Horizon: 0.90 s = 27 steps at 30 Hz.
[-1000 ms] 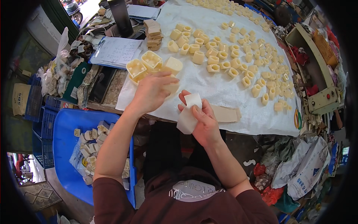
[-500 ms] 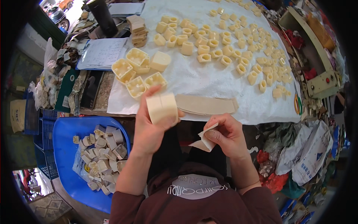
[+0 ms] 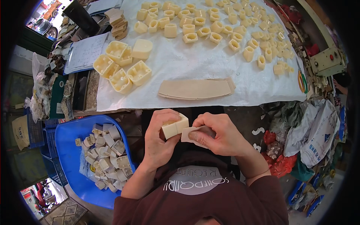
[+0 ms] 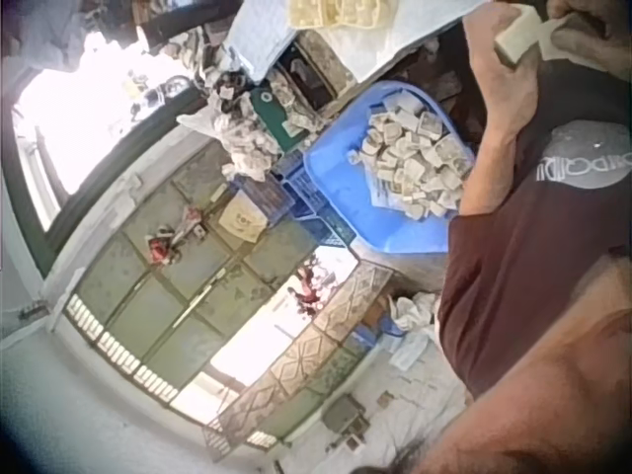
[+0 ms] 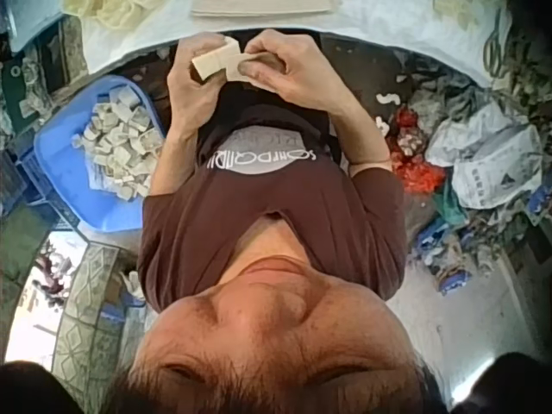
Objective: The person repeatedly picks a small plastic mold and a flat plastic sheet, inserts the sheet into the mold, presses the edges to form a shape, and places the assembled unit on the table. This cycle continues throughout the clip.
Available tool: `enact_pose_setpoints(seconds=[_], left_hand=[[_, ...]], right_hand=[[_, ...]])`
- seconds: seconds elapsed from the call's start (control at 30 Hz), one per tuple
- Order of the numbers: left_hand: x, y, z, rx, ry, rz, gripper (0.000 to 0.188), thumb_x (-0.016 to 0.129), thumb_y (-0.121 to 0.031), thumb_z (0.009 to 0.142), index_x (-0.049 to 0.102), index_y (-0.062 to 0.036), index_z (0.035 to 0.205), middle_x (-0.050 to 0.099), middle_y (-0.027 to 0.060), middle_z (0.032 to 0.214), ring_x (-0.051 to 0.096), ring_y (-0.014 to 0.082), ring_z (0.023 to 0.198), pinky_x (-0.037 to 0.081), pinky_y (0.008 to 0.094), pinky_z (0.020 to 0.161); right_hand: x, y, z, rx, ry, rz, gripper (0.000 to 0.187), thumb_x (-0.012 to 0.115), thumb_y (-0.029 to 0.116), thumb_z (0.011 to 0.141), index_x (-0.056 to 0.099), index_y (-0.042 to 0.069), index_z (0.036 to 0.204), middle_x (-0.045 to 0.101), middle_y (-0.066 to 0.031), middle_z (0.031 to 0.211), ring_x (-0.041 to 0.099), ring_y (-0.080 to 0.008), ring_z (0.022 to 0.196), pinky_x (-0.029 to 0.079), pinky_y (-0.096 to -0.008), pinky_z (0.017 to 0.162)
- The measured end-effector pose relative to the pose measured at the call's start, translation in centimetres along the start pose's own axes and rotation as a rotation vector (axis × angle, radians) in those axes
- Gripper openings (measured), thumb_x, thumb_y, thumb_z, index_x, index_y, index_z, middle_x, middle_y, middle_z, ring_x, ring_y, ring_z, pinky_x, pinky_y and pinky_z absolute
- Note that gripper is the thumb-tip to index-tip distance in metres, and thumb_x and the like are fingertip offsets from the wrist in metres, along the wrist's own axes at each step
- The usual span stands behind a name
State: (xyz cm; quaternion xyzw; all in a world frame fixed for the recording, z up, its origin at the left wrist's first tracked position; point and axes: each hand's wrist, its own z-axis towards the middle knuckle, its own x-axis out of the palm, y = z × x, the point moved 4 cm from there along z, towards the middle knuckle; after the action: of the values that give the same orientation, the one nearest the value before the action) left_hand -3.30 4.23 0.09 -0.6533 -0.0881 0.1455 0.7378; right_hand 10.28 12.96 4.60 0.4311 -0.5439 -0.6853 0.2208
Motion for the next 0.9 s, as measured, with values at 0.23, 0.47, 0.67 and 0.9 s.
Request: enact_pose_setpoints(seconds=[0.23, 0.47, 0.67, 0.9], left_hand=[[0.7, -0.1, -0.2, 0.004, -0.003, 0.069, 0.044, 0.061, 0.015, 0.061, 0.053, -0.0060, 0.098, 0.047, 0.0094, 0.102, 0.050, 0.0209, 0.094, 0.043, 0.0299, 0.078], [0.8, -0.2, 0.0, -0.001, 0.005, 0.092, 0.042, 0.063, 0.013, 0.061, 0.054, -0.0058, 0.097, 0.048, 0.0101, 0.102, 0.050, 0.0222, 0.094, 0.043, 0.0310, 0.078], [0.9, -0.5, 0.0, 0.021, 0.001, 0.143, 0.043, 0.062, 0.014, 0.060, 0.054, -0.0058, 0.097, 0.048, 0.0104, 0.101, 0.049, 0.0229, 0.093, 0.042, 0.0309, 0.077], [1.0, -1.7, 0.1, 0.110, 0.061, 0.211, 0.040, 0.063, 0.002, 0.064, 0.055, -0.0064, 0.102, 0.044, 0.0153, 0.106, 0.048, 0.0250, 0.095, 0.042, 0.0329, 0.079]], right_hand=[[0.1, -0.3, 0.2, 0.048, -0.013, 0.006, 0.016, 0.064, 0.013, 0.081, 0.056, 0.001, 0.084, 0.060, -0.0107, 0.064, 0.060, -0.0203, 0.053, 0.044, -0.0291, 0.049], [0.5, -1.1, 0.3, -0.026, -0.059, -0.018, 0.015, 0.066, 0.011, 0.081, 0.056, 0.001, 0.082, 0.059, -0.0055, 0.058, 0.057, -0.0107, 0.049, 0.040, -0.0228, 0.045], [0.4, -1.1, 0.4, 0.074, -0.052, 0.036, 0.016, 0.064, 0.015, 0.080, 0.056, 0.001, 0.080, 0.056, -0.0109, 0.059, 0.057, -0.0227, 0.049, 0.042, -0.0310, 0.048], [-0.2, -0.7, 0.2, 0.056, -0.108, -0.021, 0.020, 0.069, 0.016, 0.076, 0.055, 0.001, 0.079, 0.055, -0.0100, 0.056, 0.057, -0.0215, 0.049, 0.042, -0.0303, 0.048]])
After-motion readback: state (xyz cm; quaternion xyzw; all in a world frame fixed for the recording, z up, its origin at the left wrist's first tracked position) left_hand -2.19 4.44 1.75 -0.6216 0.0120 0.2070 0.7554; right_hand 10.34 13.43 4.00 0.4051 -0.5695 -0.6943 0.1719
